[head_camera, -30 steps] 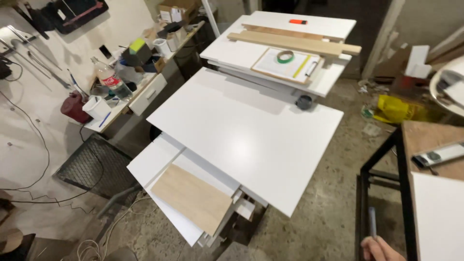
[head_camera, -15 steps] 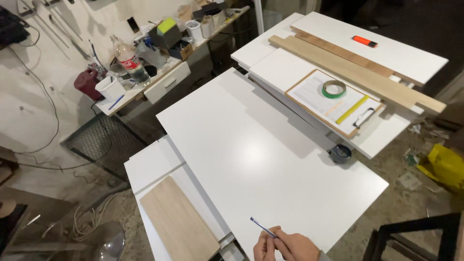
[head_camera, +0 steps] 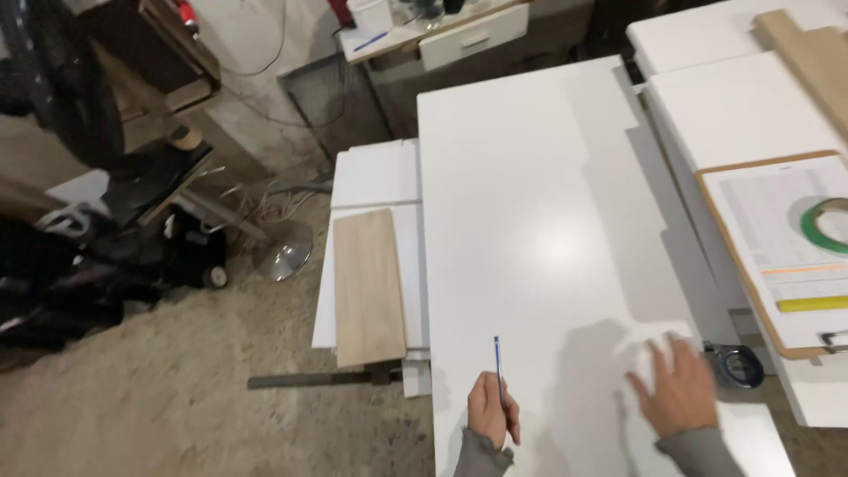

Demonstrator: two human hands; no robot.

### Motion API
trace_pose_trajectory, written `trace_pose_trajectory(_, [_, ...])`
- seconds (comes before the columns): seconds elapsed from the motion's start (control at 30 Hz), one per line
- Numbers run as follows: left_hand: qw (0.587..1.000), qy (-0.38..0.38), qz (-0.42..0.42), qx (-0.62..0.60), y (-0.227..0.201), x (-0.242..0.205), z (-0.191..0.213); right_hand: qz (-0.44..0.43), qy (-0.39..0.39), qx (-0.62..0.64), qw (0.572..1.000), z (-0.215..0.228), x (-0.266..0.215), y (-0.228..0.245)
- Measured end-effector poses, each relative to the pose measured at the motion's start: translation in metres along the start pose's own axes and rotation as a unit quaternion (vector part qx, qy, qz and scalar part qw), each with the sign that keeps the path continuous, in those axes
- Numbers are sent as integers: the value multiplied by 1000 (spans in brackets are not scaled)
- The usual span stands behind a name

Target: Measuring wooden panels with a tape measure, applying tape, and marking them with a pen.

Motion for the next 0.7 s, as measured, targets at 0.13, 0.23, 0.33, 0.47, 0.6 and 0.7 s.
trace_pose_trajectory(0.13, [987, -60, -136, 60, -32, -16, 36, -39, -64, -203, 976, -17, -7, -118])
trace_pose_trajectory(0.23, [955, -180, -171, 162, -52, -13, 100, -38, -92, -145, 984, -77, -14, -188])
trace_pose_trajectory(0.33, [862, -312, -227, 330, -74, 26, 187, -21, -115, -71, 991, -103, -22, -204])
trace_pose_trajectory(0.47, [798, -373, -134, 454, -126, 66, 241, -76, -45, -127, 988, -94, -44, -178])
trace_pose_trajectory(0.6, [753, -357, -124, 538, -172, 105, 253, -191, 60, -214, 956, -34, -50, -46])
trace_pose_trajectory(0.7, [737, -301, -77, 600, -172, 146, 265, -289, 113, -160, 937, -31, -69, 7])
Point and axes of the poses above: each hand's wrist, its own x-axis towards the middle knuckle, its own z-axis out of the back of the hand, y = z × x, the point moved 9 cm from there along x, towards the middle knuckle, and after that the axes turned 1 degree about x, right-handed, at the moved point
